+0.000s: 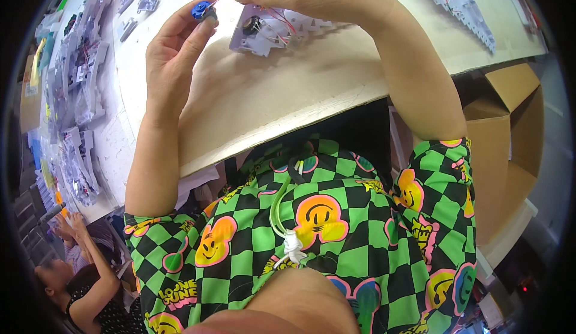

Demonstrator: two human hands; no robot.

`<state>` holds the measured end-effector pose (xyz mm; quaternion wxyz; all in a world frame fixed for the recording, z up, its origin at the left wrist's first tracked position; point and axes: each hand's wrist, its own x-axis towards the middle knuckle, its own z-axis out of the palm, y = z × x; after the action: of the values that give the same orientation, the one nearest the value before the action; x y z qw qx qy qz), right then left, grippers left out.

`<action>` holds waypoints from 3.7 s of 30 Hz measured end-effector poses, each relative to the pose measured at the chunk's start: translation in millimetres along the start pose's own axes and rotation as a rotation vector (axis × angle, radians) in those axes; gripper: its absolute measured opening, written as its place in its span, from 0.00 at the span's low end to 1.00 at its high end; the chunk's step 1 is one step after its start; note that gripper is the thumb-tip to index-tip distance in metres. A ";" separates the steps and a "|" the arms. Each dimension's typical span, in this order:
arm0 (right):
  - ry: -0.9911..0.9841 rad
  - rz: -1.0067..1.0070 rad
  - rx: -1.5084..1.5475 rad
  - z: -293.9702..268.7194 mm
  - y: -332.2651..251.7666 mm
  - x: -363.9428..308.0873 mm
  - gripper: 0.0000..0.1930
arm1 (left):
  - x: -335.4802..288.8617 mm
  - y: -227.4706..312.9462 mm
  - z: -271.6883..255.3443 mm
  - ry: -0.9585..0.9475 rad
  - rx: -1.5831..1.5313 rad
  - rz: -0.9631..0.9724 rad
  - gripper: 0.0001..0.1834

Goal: The person installs electric motors and wiring harnesses into plastic toy housings, securing them with screws using an electric screwdriver.

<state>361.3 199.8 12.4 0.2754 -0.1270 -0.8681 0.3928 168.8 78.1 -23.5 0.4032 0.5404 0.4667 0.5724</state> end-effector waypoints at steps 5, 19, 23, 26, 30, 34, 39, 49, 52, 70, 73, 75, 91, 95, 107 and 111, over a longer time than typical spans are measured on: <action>-0.006 0.023 0.013 -0.9 -15.5 -2.8 0.11 | 1.4 2.0 -6.1 0.042 0.137 0.048 0.16; 0.034 -0.087 -0.166 11.6 -9.6 2.3 0.10 | 1.8 3.7 -9.0 0.042 0.180 0.006 0.14; 0.074 -0.048 -0.066 13.0 6.6 3.2 0.07 | 5.4 3.2 -9.3 0.055 0.261 -0.012 0.14; 0.113 -0.061 0.018 12.5 10.9 0.8 0.06 | 6.0 0.2 -10.0 0.068 0.275 -0.025 0.14; 0.137 0.081 0.122 7.0 -3.2 -0.1 0.07 | 5.9 1.5 -9.3 0.103 0.283 -0.055 0.15; 0.137 0.098 0.274 4.1 0.9 5.2 0.07 | 7.2 2.9 -12.5 0.108 0.247 -0.040 0.15; 0.149 0.051 0.129 2.3 8.9 11.9 0.09 | 12.1 5.5 -12.4 0.071 0.234 -0.070 0.17; -0.237 0.199 -0.143 17.5 -43.9 48.4 0.13 | 4.9 22.9 -26.5 0.068 0.224 -0.010 0.27; -0.190 0.176 -0.005 23.1 -35.8 58.0 0.12 | 5.5 25.9 -37.0 0.090 0.283 0.046 0.28; -0.114 -0.030 -0.535 27.3 -19.6 42.1 0.09 | 71.2 0.4 -145.3 0.287 1.137 -0.094 0.22; -0.095 -0.059 -0.541 27.6 -18.5 42.7 0.09 | 66.1 11.2 -137.0 0.318 1.004 -0.162 0.20; -0.090 -0.071 -0.552 25.5 -16.5 40.7 0.09 | 58.7 17.3 -127.1 0.342 0.878 -0.205 0.19; -0.137 0.024 -0.516 37.4 -13.6 30.8 0.10 | -33.8 30.8 -63.9 -0.031 1.107 0.128 0.19; -0.130 0.006 -0.500 40.8 -13.9 28.0 0.10 | -45.2 22.2 -65.6 -0.050 1.171 0.172 0.16; -0.123 -0.056 -0.496 29.8 -11.3 32.1 0.09 | -40.4 32.8 -54.4 0.046 1.393 0.374 0.26; -0.136 0.015 -0.527 41.6 -37.2 35.7 0.10 | -50.3 52.8 -83.6 0.081 1.253 0.476 0.22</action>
<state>308.0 165.4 31.4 0.1709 -0.1741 -0.9560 0.1630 92.5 8.6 17.2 -0.1417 0.7387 0.5936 0.2862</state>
